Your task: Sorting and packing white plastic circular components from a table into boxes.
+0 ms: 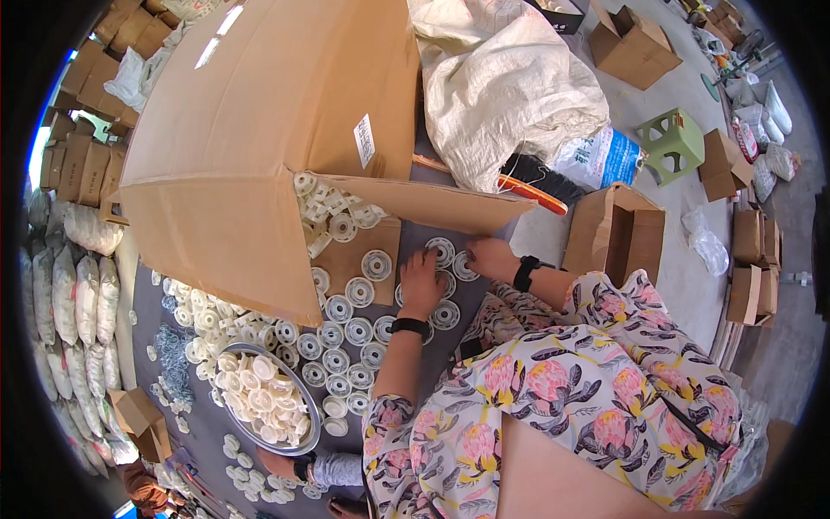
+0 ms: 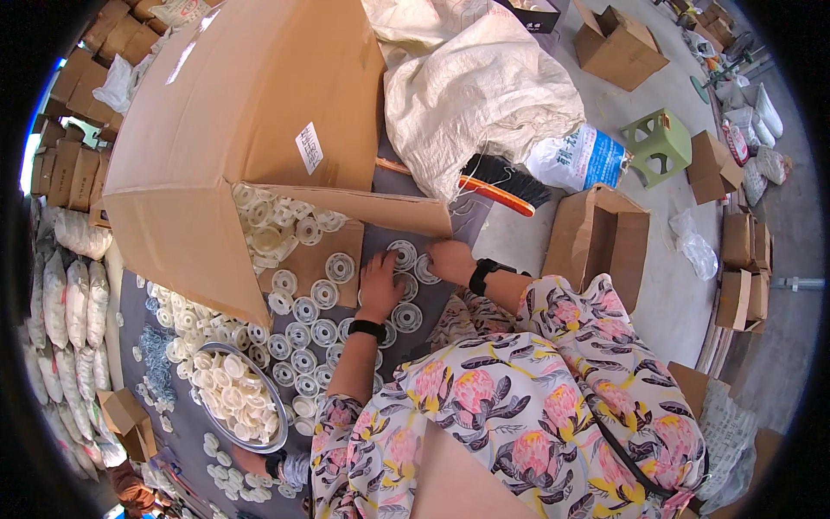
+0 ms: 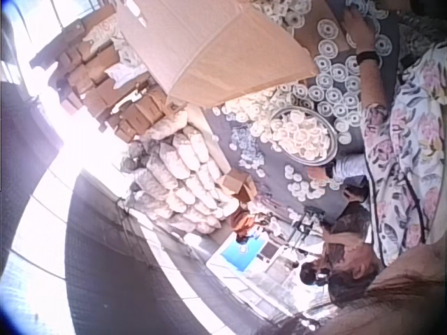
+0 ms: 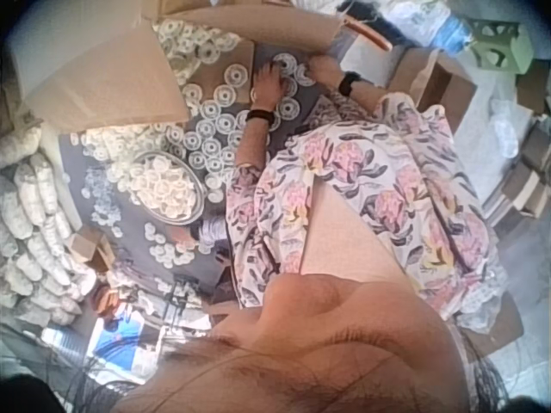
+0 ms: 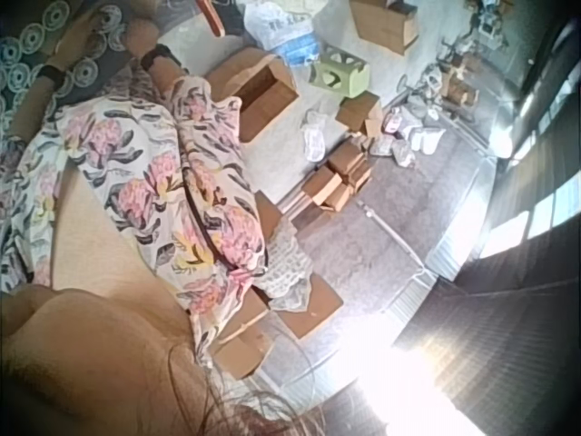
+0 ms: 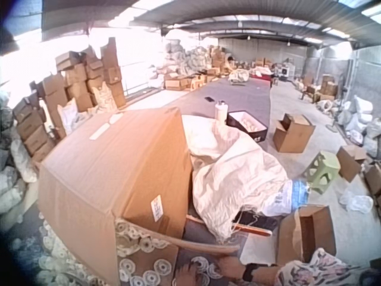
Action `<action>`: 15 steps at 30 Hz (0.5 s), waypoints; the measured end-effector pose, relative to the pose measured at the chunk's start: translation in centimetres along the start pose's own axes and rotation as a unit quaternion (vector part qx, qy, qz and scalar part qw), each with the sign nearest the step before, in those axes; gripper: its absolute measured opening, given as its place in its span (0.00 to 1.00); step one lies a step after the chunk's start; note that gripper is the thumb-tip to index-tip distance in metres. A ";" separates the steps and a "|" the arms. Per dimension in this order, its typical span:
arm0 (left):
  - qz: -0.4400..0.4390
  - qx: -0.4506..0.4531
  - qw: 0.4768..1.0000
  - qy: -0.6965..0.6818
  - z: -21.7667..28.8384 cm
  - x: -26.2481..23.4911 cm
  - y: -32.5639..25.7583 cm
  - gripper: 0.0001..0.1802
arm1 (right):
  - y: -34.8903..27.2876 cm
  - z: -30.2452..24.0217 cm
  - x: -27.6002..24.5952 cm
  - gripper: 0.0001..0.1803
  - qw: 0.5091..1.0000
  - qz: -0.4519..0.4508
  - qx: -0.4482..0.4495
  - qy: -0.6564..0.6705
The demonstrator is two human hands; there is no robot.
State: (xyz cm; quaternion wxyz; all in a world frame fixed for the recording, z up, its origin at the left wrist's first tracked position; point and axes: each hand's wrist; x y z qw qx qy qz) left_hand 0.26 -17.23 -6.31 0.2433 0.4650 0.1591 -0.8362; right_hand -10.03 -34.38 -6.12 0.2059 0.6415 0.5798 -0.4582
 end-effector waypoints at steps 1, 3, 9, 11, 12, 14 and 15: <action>0.000 -0.001 1.000 0.000 -0.1 0.0 -0.1 0.34 | -0.1 -0.3 -0.3 0.15 1.000 -0.002 0.008 0.000; -0.006 -0.008 1.000 0.002 0.0 0.0 0.0 0.37 | 0.0 -0.1 -0.2 0.15 1.000 -0.016 0.016 0.007; -0.046 0.029 0.998 0.008 1.0 -0.4 0.6 0.53 | -1.0 0.2 -0.3 0.34 1.000 -0.028 0.006 0.008; -0.062 0.026 0.998 0.020 0.8 -0.3 0.4 0.55 | -1.3 0.6 0.3 0.44 0.999 -0.033 -0.038 0.018; -0.079 0.023 0.996 0.033 0.7 -0.3 0.2 0.57 | -1.5 0.5 0.8 0.48 0.998 -0.023 -0.063 -0.003; -0.083 0.022 0.995 0.040 0.6 -0.4 -0.3 0.57 | -1.9 0.2 1.6 0.52 0.995 -0.014 -0.092 -0.023; -0.089 0.023 0.995 0.046 0.5 -0.4 -0.7 0.58 | -2.1 -0.2 1.8 0.53 0.993 -0.014 -0.109 -0.040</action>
Point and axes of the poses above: each hand's wrist, its own y-axis towards the middle knuckle, its own x-axis out of the palm, z = x × y, and after that the axes turned 1 degree about z, right-handed
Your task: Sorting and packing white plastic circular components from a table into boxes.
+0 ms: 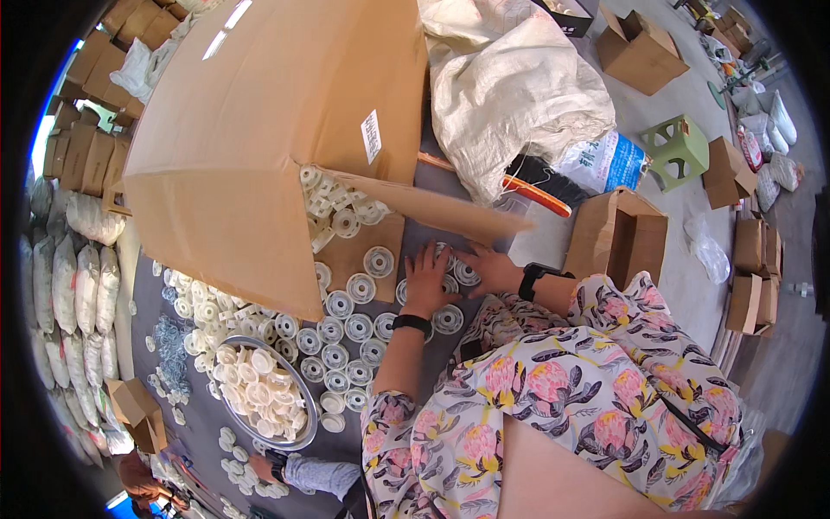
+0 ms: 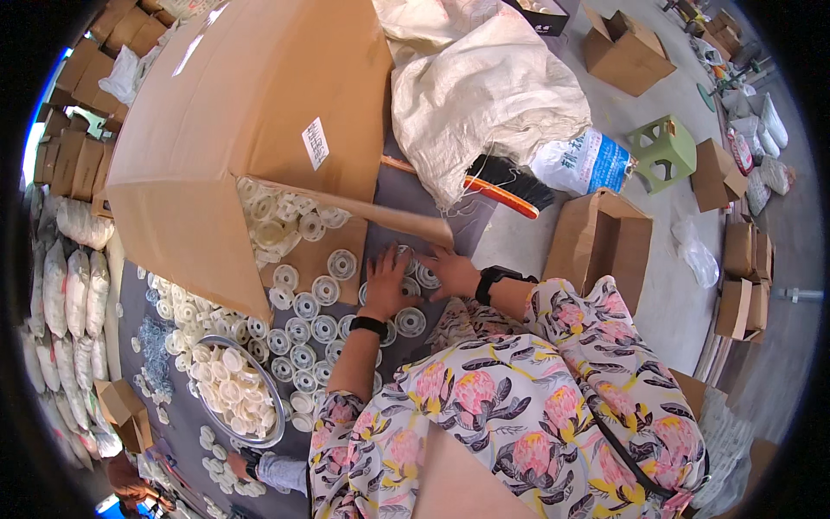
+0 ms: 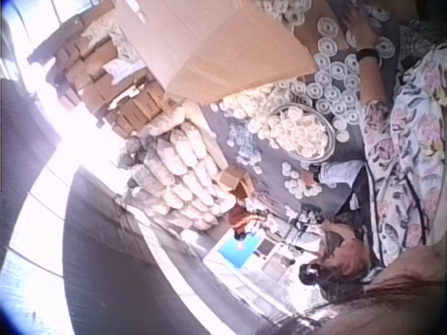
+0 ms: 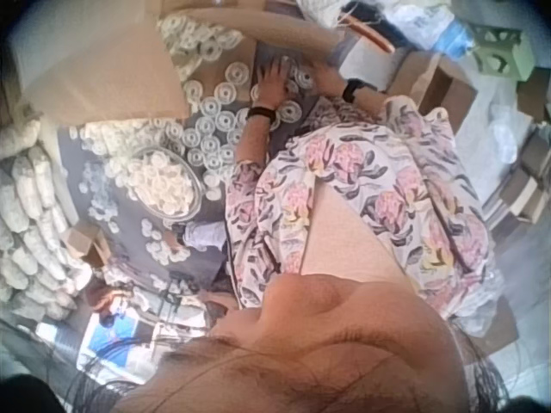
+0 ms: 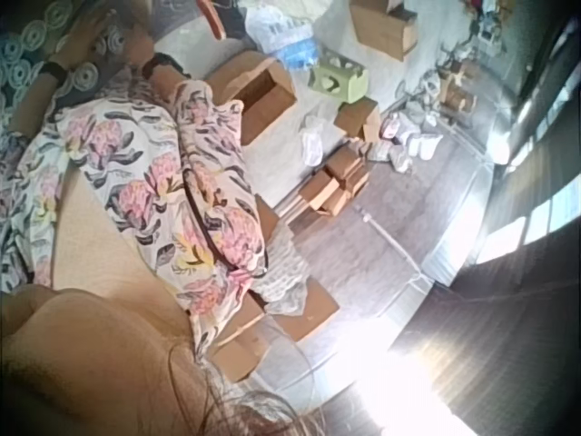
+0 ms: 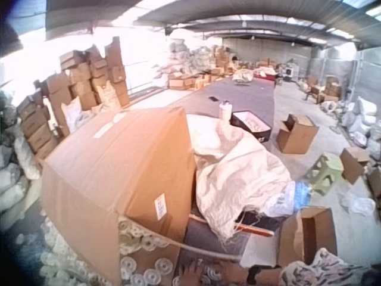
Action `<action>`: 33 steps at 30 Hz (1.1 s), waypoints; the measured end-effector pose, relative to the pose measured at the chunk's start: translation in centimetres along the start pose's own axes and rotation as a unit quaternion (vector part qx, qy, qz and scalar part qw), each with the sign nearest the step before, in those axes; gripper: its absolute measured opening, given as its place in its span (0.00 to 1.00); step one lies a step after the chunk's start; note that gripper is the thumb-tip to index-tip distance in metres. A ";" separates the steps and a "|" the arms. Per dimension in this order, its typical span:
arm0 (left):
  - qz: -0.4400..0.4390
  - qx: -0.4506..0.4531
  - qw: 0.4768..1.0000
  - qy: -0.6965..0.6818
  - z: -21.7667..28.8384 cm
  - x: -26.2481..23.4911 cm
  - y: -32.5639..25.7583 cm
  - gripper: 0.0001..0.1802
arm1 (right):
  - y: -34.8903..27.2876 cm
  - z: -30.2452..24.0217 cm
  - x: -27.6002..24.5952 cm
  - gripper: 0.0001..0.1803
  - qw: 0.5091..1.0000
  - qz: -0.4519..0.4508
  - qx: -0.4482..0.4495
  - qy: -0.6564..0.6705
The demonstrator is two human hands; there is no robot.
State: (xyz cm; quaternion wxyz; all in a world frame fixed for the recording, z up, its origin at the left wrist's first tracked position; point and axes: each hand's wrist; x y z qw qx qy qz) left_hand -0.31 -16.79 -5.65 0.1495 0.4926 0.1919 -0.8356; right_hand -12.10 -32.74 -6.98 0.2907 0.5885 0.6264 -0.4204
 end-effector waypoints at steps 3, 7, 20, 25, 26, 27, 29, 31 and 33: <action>0.010 0.014 1.000 0.009 -0.2 0.4 -1.5 0.58 | 0.0 -1.2 0.8 0.54 1.000 -0.023 -0.017 -0.009; -0.002 -0.007 1.000 0.000 -0.5 0.3 -3.5 0.57 | 0.1 -2.0 2.1 0.54 0.994 -0.101 -0.006 0.042; 0.021 0.012 1.000 -0.009 2.2 3.4 -10.7 0.53 | -0.1 -2.4 1.2 0.59 0.982 -0.074 -0.169 -0.029; 0.029 -0.015 0.999 0.005 1.9 3.9 -11.9 0.51 | -0.4 -3.4 3.4 0.62 0.984 -0.071 -0.165 0.003; 0.023 -0.019 1.000 0.003 1.9 3.7 -12.4 0.51 | -0.3 -3.8 3.6 0.62 0.982 -0.075 -0.171 0.003; 0.018 -0.022 1.000 0.002 1.8 3.6 -12.7 0.50 | -0.3 -4.2 3.7 0.61 0.983 -0.074 -0.168 -0.004; 0.022 -0.036 0.999 0.005 1.6 3.6 -13.9 0.50 | -0.3 -5.0 4.0 0.61 0.983 -0.074 -0.170 -0.011; 0.027 -0.049 0.998 0.008 1.2 3.6 -15.1 0.50 | -0.1 -5.8 4.4 0.60 0.982 -0.070 -0.173 -0.018; 0.056 -0.083 0.995 -0.007 0.8 3.4 -16.4 0.48 | -0.1 -6.7 4.9 0.59 0.978 -0.083 -0.191 -0.025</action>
Point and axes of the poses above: each hand's wrist, its own y-axis towards the middle knuckle, its own x-axis out of the palm, z = x × y, and after that the axes turned 1 degree about z, right-handed
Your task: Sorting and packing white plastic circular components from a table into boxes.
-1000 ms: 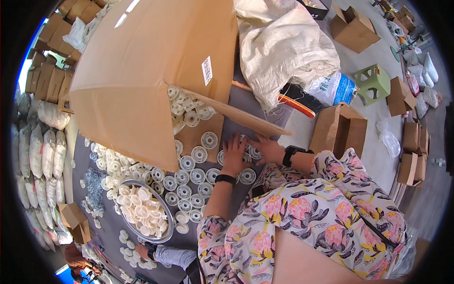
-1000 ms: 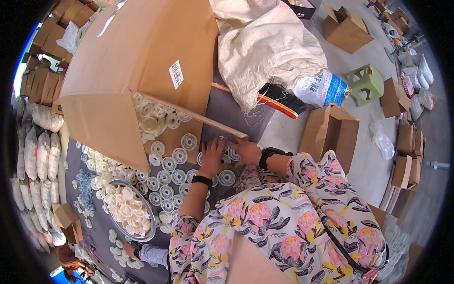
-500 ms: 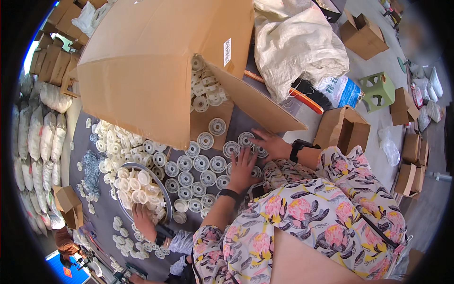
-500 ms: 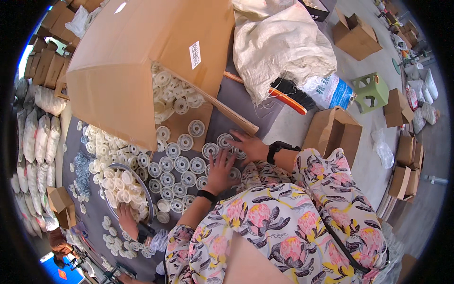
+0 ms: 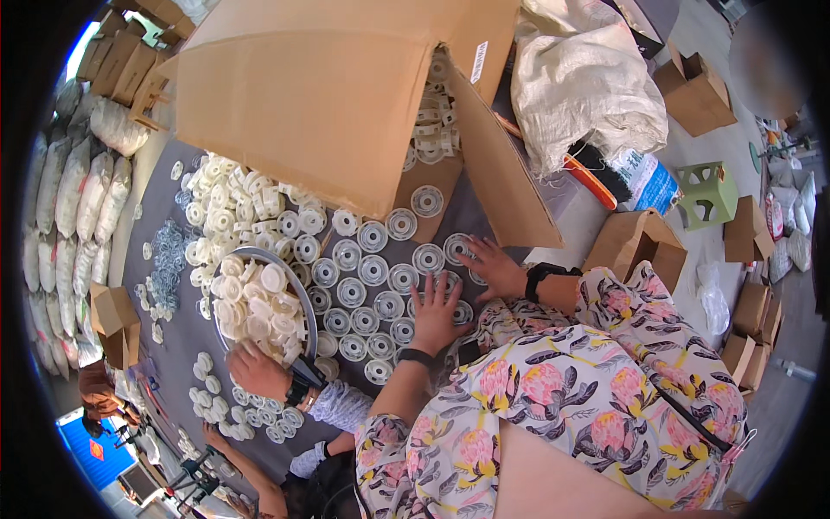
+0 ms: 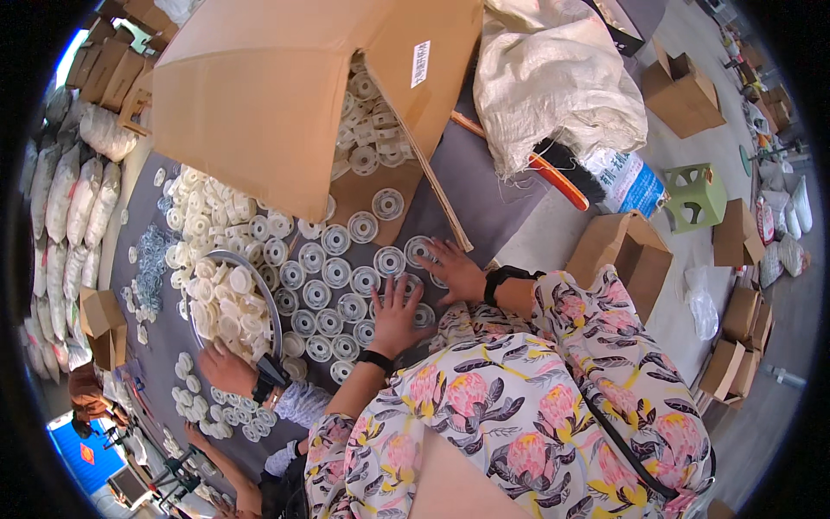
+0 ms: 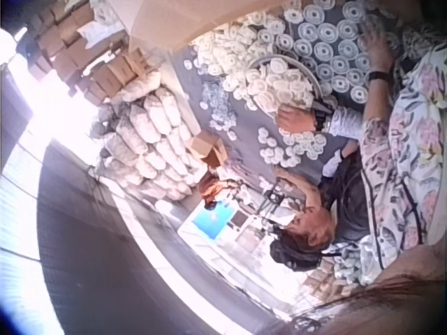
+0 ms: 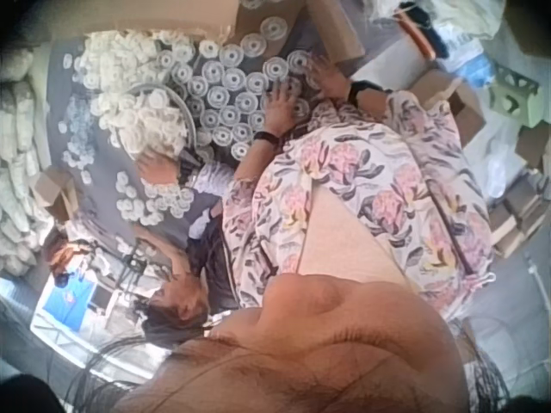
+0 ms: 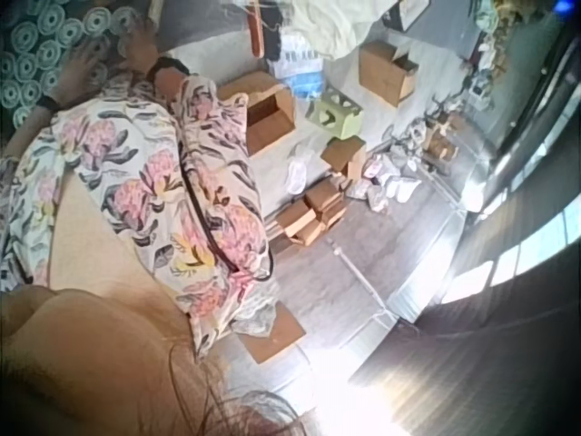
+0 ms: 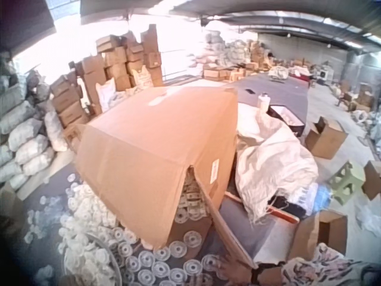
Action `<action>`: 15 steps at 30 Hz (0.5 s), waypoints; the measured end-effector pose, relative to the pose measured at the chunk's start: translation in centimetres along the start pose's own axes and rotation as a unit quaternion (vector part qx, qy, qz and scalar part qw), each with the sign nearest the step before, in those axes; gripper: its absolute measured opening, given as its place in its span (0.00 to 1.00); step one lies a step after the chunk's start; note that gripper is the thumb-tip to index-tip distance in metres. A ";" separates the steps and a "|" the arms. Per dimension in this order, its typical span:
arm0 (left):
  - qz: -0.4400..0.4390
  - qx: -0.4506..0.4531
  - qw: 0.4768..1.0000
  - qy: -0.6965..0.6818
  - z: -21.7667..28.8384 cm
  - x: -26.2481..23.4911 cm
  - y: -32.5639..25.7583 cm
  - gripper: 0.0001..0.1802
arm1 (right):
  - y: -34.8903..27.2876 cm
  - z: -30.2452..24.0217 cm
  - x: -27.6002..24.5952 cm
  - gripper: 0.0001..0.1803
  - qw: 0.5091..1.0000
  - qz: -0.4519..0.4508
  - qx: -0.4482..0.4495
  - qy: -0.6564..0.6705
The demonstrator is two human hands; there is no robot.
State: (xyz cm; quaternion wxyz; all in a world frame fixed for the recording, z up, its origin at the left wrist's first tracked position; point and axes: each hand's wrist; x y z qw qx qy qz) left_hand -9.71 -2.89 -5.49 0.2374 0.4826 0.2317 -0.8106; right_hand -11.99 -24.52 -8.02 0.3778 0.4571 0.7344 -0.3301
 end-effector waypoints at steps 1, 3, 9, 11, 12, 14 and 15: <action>0.002 -0.005 1.000 0.000 -0.5 -0.2 -0.5 0.48 | 0.2 -0.5 0.3 0.58 1.000 -0.012 -0.014 -0.005; 0.000 -0.035 0.999 0.018 -1.5 -0.9 -1.2 0.48 | 0.9 -2.1 1.2 0.57 1.000 0.004 -0.024 0.007; 0.017 -0.085 0.996 0.011 -4.5 -2.4 -3.1 0.51 | 4.9 -5.4 2.5 0.55 0.998 0.034 -0.041 0.034; 0.024 -0.091 0.995 0.025 -5.3 -2.8 -3.5 0.53 | 6.0 -6.1 2.1 0.54 0.998 0.037 -0.049 0.027; 0.027 -0.089 0.995 0.040 -5.4 -3.2 -3.6 0.54 | 6.3 -6.4 1.5 0.54 0.998 0.037 -0.052 0.027; 0.034 -0.104 0.994 0.018 -5.3 -4.0 -3.9 0.54 | 6.7 -7.1 0.3 0.52 0.999 0.033 -0.023 0.022; 0.041 -0.115 0.993 -0.004 -5.2 -4.5 -3.9 0.54 | 6.8 -7.0 -0.3 0.52 0.999 0.033 -0.025 0.021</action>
Point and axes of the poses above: each hand's wrist, its own y-axis towards the middle knuckle, its own x-axis out of the palm, z = x × y, and after that the axes turned 1 degree about z, right-handed
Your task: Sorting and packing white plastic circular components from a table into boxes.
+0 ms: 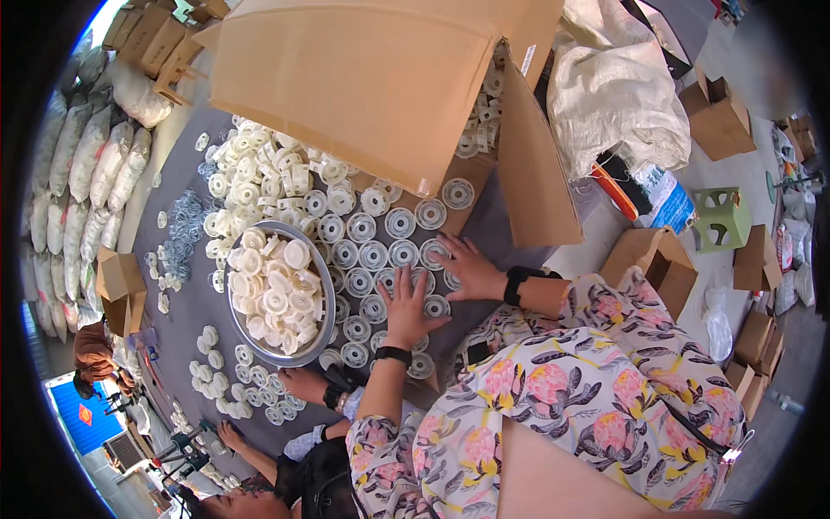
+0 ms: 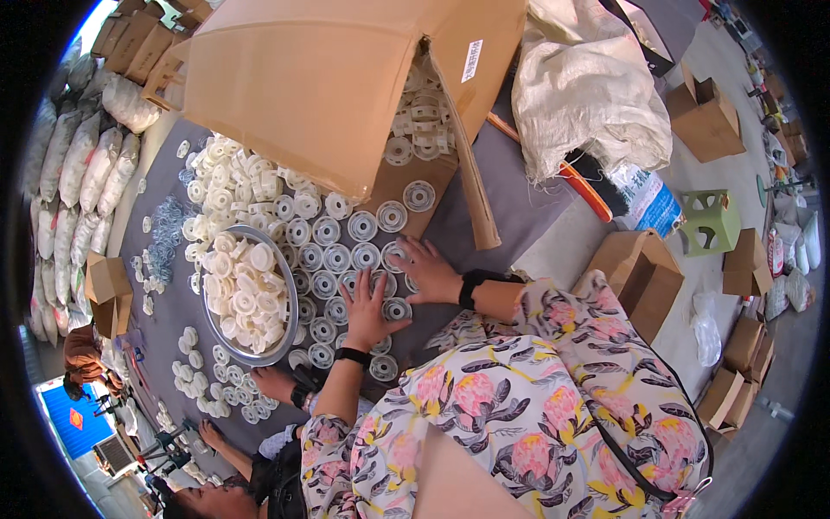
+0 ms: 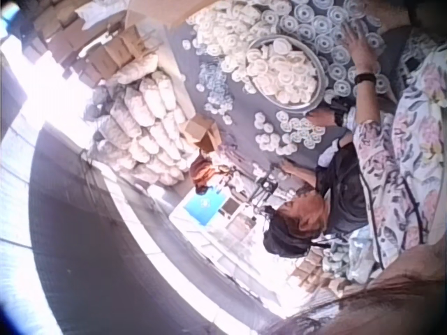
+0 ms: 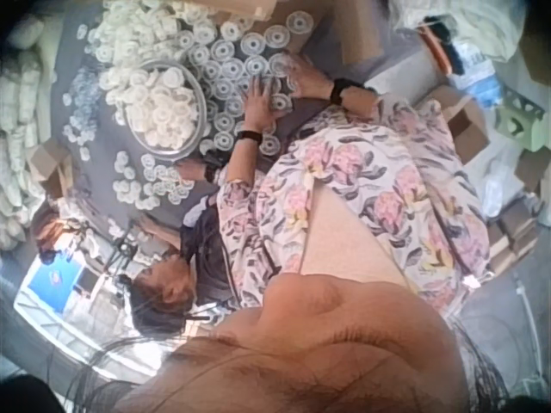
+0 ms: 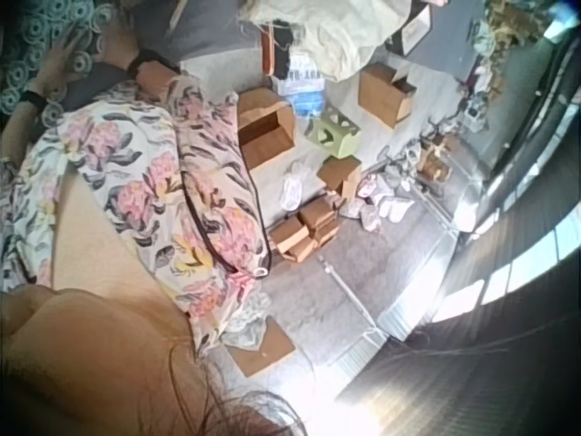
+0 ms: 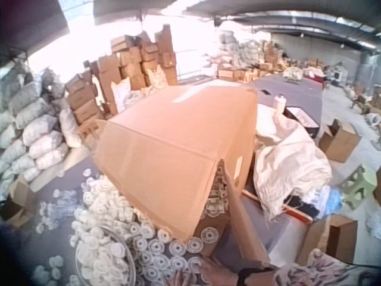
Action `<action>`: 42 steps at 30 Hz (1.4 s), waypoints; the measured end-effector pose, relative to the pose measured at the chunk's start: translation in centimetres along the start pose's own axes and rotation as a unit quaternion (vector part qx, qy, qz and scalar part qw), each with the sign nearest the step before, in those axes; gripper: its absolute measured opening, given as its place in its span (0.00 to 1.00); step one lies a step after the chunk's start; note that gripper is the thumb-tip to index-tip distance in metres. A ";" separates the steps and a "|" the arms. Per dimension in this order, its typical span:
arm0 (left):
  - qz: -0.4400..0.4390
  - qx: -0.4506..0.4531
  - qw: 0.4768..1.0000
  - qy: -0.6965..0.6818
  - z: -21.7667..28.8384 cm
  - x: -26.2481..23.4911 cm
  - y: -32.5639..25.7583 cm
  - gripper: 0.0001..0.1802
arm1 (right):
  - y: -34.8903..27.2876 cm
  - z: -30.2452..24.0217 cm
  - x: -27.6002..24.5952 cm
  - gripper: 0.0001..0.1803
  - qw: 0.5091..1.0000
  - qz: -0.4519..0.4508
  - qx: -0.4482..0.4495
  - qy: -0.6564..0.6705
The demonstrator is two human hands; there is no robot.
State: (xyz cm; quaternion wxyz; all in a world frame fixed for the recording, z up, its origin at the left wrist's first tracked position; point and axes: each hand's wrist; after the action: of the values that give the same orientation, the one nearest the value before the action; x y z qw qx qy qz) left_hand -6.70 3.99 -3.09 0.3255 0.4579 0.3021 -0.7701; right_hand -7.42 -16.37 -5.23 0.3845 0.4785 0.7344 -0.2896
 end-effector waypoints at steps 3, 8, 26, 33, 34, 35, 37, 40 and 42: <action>-0.019 0.062 0.998 -0.012 -0.4 -0.8 -1.0 0.55 | 0.7 0.2 -1.7 0.48 0.994 0.039 -0.003 0.099; -0.076 0.130 0.989 0.006 -1.4 -0.7 -1.1 0.54 | 4.6 -2.7 -6.1 0.38 0.980 0.092 -0.091 0.150; 0.200 -0.253 0.920 -0.223 -13.3 -5.4 17.7 0.44 | 9.7 -8.4 -18.6 0.17 0.911 0.354 -0.212 -0.013; 0.193 -0.244 0.941 0.133 -12.3 -6.3 18.5 0.37 | 9.0 -8.3 -20.1 0.14 0.901 0.376 -0.213 -0.022; 0.195 -0.236 0.943 0.129 -11.4 -6.9 19.1 0.37 | 8.5 -8.6 -20.8 0.14 0.901 0.378 -0.209 -0.031; 0.180 -0.249 0.944 0.121 -11.5 -7.2 18.9 0.36 | 8.5 -9.1 -21.1 0.15 0.912 0.355 -0.204 -0.017; 0.166 -0.261 0.944 0.115 -11.3 -7.7 18.7 0.36 | 8.5 -10.4 -22.7 0.17 0.922 0.333 -0.198 -0.004; 0.147 -0.268 0.946 0.110 -11.2 -8.0 18.4 0.35 | 9.1 -12.2 -25.3 0.21 0.919 0.383 -0.065 0.069; 0.164 -0.268 0.945 0.093 -11.2 -7.1 18.5 0.35 | 9.0 -11.1 -26.2 0.41 0.918 0.382 -0.089 -0.047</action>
State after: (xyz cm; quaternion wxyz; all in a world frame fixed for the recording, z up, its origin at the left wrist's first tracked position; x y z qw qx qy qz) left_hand 16.01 2.91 -4.19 0.5281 0.4665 0.4473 -0.5508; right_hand 4.15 -16.79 22.24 0.5413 0.6723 0.4991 -0.0763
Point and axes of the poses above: each hand's wrist, its own y-axis towards the middle knuckle, its own x-axis out of the palm, z = x × y, and after that the axes turned 1 degree about z, right-handed
